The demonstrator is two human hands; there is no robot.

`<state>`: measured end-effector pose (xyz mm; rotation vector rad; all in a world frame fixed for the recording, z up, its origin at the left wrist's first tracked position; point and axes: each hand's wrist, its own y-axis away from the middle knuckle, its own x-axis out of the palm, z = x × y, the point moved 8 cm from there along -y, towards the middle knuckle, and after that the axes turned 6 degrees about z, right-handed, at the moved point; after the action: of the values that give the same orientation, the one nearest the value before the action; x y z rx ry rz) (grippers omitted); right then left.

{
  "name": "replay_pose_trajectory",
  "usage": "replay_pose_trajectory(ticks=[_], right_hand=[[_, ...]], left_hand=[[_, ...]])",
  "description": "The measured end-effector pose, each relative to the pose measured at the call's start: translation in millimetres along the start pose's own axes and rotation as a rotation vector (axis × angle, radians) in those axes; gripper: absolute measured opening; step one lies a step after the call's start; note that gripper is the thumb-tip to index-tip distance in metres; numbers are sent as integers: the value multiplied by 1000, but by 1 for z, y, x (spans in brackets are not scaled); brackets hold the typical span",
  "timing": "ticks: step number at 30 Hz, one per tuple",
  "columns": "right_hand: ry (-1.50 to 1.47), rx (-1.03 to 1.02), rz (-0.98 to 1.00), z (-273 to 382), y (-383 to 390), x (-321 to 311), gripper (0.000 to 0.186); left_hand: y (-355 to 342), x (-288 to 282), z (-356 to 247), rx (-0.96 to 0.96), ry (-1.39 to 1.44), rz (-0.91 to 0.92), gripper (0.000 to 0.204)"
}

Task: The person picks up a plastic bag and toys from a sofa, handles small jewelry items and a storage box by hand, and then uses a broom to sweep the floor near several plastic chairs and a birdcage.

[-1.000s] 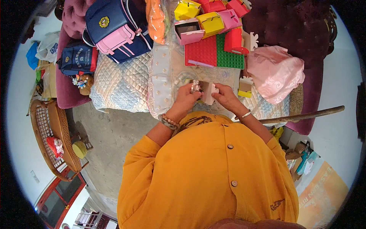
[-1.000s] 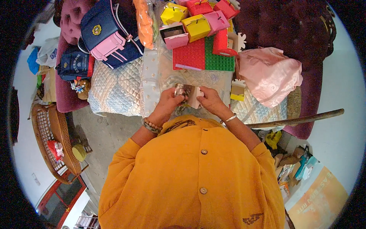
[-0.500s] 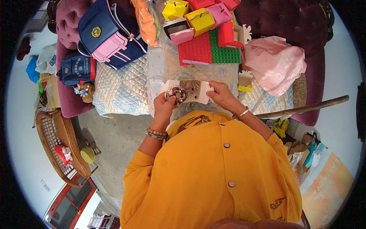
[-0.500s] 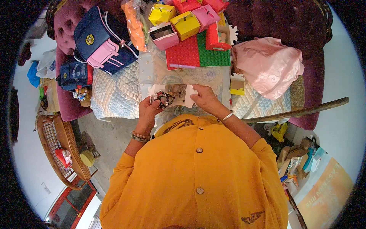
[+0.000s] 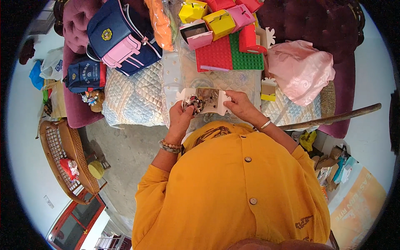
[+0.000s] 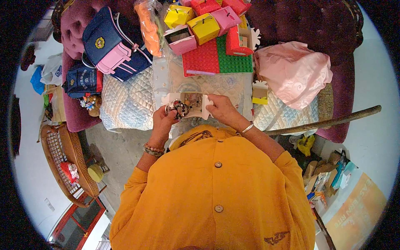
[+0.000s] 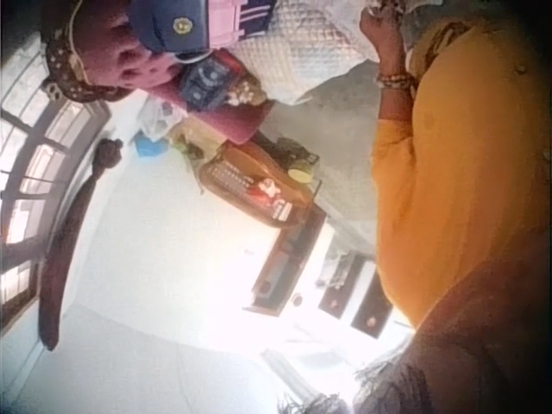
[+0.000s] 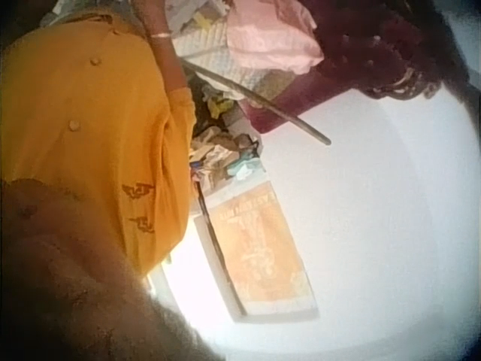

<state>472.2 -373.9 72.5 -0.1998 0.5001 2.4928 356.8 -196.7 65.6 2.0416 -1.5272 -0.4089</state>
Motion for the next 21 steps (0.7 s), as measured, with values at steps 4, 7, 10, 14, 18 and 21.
replay_pose_trajectory(ticks=[4, 7, 10, 14, 18, 21], right_hand=[[64, 10, 51, -1, -2, 5, 25], [73, -14, 23, 3, -2, 5, 26], [116, -38, 27, 1, -3, 9, 26], [120, -18, 63, 2, -3, 13, 27], [66, -23, 22, 3, -2, 9, 29], [95, -21, 14, 7, -2, 5, 29]], left_hand=[[-5, 11, -3, 55, -108, 48, 29], [-13, 25, -7, 182, -356, 94, 29], [-19, 44, -16, 302, -601, 76, 25], [-30, 67, -16, 378, -885, 134, 21], [-35, 85, -10, 320, -1030, 306, 24], [-37, 85, -11, 438, -1114, 273, 28]])
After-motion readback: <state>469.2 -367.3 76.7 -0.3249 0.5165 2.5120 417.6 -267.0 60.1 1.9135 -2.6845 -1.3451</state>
